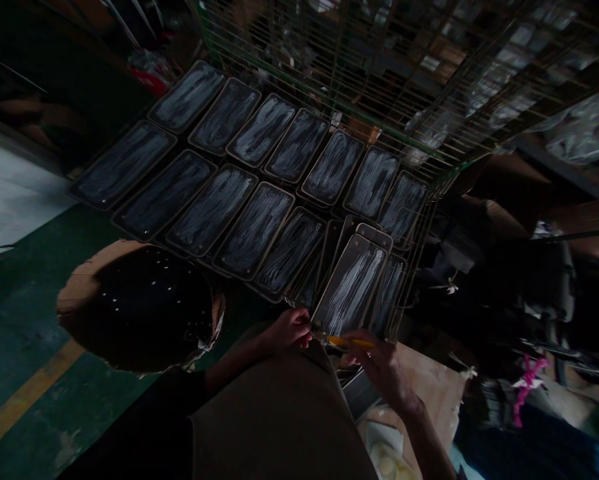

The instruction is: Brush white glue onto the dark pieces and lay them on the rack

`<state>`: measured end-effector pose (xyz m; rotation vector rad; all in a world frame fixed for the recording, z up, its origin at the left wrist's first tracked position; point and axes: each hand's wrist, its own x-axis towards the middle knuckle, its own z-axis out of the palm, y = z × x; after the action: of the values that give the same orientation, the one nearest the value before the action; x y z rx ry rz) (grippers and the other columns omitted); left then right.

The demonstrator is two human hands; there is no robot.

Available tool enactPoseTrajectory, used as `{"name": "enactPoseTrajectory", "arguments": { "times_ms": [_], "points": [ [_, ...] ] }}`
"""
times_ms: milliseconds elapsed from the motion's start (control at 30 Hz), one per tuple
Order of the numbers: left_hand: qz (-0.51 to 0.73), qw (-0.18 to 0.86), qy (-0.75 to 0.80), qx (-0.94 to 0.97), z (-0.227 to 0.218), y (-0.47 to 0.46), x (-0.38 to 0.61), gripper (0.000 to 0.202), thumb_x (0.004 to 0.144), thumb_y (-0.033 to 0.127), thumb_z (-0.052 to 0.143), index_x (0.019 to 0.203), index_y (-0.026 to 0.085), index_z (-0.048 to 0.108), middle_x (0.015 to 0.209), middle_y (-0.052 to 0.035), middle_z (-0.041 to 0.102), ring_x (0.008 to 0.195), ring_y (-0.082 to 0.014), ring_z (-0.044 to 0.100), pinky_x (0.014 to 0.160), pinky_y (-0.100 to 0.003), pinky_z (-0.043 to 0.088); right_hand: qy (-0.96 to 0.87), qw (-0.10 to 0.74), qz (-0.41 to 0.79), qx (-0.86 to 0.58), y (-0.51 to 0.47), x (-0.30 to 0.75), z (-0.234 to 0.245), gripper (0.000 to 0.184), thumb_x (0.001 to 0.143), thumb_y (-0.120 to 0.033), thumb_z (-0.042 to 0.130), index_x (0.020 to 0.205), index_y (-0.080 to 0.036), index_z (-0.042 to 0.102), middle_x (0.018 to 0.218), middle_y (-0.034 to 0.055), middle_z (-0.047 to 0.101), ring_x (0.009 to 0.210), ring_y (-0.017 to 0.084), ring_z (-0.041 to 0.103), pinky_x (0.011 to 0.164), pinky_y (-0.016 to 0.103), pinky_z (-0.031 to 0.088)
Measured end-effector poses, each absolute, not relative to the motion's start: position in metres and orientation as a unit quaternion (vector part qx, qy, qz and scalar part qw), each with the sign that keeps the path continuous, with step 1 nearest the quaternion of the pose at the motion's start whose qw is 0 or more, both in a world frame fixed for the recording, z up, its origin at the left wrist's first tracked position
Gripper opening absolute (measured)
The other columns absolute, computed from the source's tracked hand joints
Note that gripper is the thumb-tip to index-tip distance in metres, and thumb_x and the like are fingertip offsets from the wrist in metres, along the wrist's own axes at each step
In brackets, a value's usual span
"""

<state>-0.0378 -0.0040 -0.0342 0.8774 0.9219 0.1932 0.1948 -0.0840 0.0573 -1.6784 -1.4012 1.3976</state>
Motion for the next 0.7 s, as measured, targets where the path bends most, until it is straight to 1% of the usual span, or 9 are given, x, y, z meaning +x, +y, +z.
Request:
{"name": "enactPoseTrajectory", "arguments": {
  "times_ms": [67, 133, 300, 400, 467, 533, 633, 700],
  "points": [
    [0.092, 0.798, 0.430, 0.412, -0.036, -0.004, -0.037, 0.023, 0.077, 0.034, 0.063, 0.078, 0.018, 0.048, 0.062, -0.0003, 0.064, 0.049, -0.0130, 0.061, 0.047, -0.023, 0.045, -0.489, 0.296, 0.519, -0.636, -0.065, 0.204, 0.048, 0.023, 0.095, -0.043, 0.053, 0.100, -0.026, 0.067, 0.073, 0.0010, 0.071, 0.059, 0.019, 0.068, 0.056, 0.031, 0.059],
    [0.092, 0.799, 0.432, 0.408, -0.039, -0.004, -0.036, 0.024, 0.077, 0.035, 0.064, 0.078, 0.019, 0.046, 0.059, 0.0007, 0.063, 0.046, -0.0132, 0.060, 0.045, -0.023, 0.045, -0.472, 0.334, 0.484, -0.656, -0.039, 0.217, 0.038, 0.025, 0.094, -0.046, 0.055, 0.101, -0.023, 0.066, 0.066, -0.0005, 0.068, 0.058, 0.018, 0.068, 0.055, 0.028, 0.058],
    [0.099, 0.801, 0.433, 0.402, -0.038, -0.004, -0.034, 0.027, 0.076, 0.037, 0.064, 0.077, 0.019, 0.044, 0.058, 0.0016, 0.062, 0.045, -0.0127, 0.060, 0.045, -0.022, 0.045, -0.472, 0.432, 0.350, -0.684, 0.029, 0.252, 0.021, 0.031, 0.091, -0.049, 0.058, 0.102, -0.020, 0.064, 0.069, -0.0004, 0.068, 0.061, 0.017, 0.069, 0.060, 0.028, 0.057],
    [0.104, 0.802, 0.428, 0.404, -0.032, -0.003, -0.035, 0.027, 0.076, 0.038, 0.065, 0.077, 0.019, 0.045, 0.060, 0.0009, 0.063, 0.047, -0.0126, 0.061, 0.046, -0.022, 0.046, -0.478, 0.458, 0.251, -0.706, 0.048, 0.256, 0.024, 0.033, 0.092, -0.050, 0.056, 0.100, -0.019, 0.064, 0.068, 0.0000, 0.068, 0.061, 0.017, 0.068, 0.062, 0.030, 0.057],
    [0.104, 0.801, 0.430, 0.403, -0.028, -0.002, -0.035, 0.026, 0.076, 0.037, 0.065, 0.077, 0.019, 0.046, 0.059, 0.0011, 0.063, 0.048, -0.0124, 0.061, 0.047, -0.022, 0.046, -0.475, 0.456, 0.217, -0.721, 0.046, 0.250, 0.032, 0.035, 0.092, -0.051, 0.055, 0.099, -0.019, 0.064, 0.068, 0.0006, 0.068, 0.060, 0.018, 0.067, 0.062, 0.030, 0.057],
    [0.097, 0.800, 0.435, 0.402, -0.026, -0.001, -0.035, 0.024, 0.075, 0.034, 0.065, 0.076, 0.019, 0.046, 0.059, 0.0016, 0.062, 0.048, -0.0120, 0.061, 0.047, -0.021, 0.046, -0.466, 0.440, 0.251, -0.726, 0.036, 0.241, 0.039, 0.036, 0.090, -0.054, 0.056, 0.098, -0.019, 0.064, 0.066, 0.0004, 0.068, 0.057, 0.018, 0.067, 0.059, 0.029, 0.057],
    [0.088, 0.795, 0.443, 0.405, -0.025, -0.001, -0.035, 0.020, 0.074, 0.030, 0.064, 0.076, 0.019, 0.047, 0.059, 0.0018, 0.062, 0.048, -0.0116, 0.060, 0.048, -0.021, 0.046, -0.442, 0.412, 0.362, -0.710, 0.024, 0.232, 0.041, 0.038, 0.088, -0.056, 0.059, 0.098, -0.020, 0.063, 0.061, -0.0007, 0.067, 0.052, 0.018, 0.066, 0.052, 0.028, 0.056],
    [0.085, 0.792, 0.446, 0.408, -0.027, -0.001, -0.035, 0.019, 0.074, 0.030, 0.063, 0.076, 0.019, 0.047, 0.059, 0.0016, 0.062, 0.048, -0.0118, 0.060, 0.048, -0.022, 0.046, -0.426, 0.422, 0.370, -0.710, 0.029, 0.235, 0.034, 0.039, 0.087, -0.057, 0.059, 0.097, -0.020, 0.062, 0.060, -0.0008, 0.066, 0.051, 0.018, 0.066, 0.050, 0.028, 0.055]
  ]
}}
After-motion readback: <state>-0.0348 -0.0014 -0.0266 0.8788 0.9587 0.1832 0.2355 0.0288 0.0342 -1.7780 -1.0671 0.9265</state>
